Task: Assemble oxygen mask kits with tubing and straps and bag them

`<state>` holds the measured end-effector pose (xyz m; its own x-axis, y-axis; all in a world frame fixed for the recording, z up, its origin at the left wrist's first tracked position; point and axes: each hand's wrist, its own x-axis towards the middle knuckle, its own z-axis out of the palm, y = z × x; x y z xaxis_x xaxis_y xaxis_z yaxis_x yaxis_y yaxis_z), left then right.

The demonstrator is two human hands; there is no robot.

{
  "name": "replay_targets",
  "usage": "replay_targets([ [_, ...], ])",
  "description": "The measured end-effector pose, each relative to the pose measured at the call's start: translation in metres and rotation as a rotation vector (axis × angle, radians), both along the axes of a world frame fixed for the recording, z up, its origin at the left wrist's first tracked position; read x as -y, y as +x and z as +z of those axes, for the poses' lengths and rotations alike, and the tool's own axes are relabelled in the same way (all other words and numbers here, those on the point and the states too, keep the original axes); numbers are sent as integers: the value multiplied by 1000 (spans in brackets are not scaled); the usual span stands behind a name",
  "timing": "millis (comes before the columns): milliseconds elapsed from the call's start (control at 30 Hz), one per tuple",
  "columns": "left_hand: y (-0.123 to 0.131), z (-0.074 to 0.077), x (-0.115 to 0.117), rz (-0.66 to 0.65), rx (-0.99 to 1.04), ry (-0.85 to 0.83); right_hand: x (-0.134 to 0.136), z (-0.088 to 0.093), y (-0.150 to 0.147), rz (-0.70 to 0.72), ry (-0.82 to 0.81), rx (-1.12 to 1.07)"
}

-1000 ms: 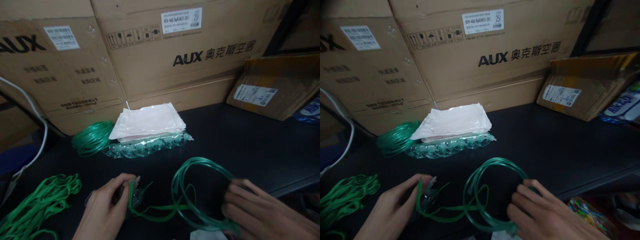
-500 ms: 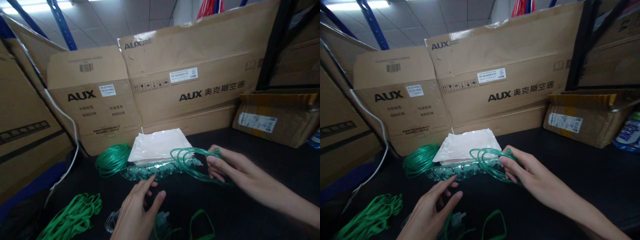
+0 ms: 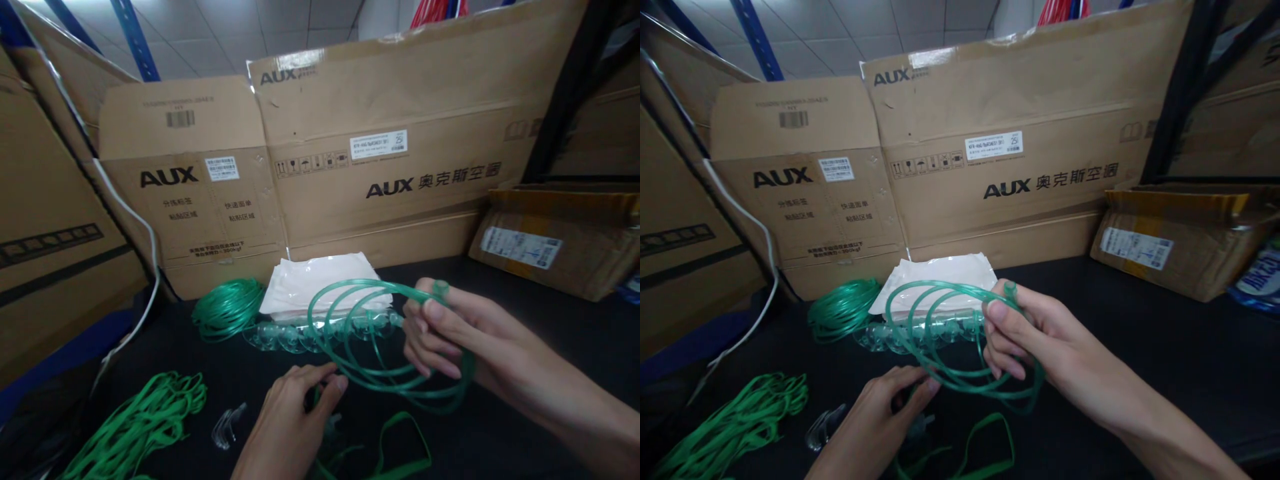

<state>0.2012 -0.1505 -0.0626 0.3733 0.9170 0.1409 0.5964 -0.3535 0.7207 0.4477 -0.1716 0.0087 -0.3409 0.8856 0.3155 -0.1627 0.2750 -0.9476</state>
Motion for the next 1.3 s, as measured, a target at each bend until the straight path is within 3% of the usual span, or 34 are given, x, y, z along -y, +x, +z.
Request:
replay_targets([
  [133, -6, -8, -3, 23, 62, -1, 1, 9, -20, 132, 30, -20],
  [267, -12, -13, -6, 3, 107, 34, 9, 32, -47, 191, 89, 56],
  [367, -15, -9, -9, -7, 126, 47, 13, 47, -66, 224, 111, 75],
  [433, -16, -3, -10, -23, 195, -15, 11, 48, -73, 251, 108, 36],
  [533, -21, 9, -9, 44, 326, -84, 4, 34, -72, 271, 79, -74],
  [667, -33, 20, -10, 212, 462, 30, -6, 7, -55, 196, -61, -222],
  [767, -37, 22, -10, 261, 537, 68, -12, -6, -46, 141, -154, -204],
  [933, -34, 17, -12, 227, 492, 151, -28, -21, -41, 255, -241, -96],
  [1100, -35, 10, -16, 275, 426, 255, -42, -29, -37, 429, -297, -25],
  [1300, -29, 7, -13, 215, 310, 297, -50, -38, -46, 341, -274, 76],
])
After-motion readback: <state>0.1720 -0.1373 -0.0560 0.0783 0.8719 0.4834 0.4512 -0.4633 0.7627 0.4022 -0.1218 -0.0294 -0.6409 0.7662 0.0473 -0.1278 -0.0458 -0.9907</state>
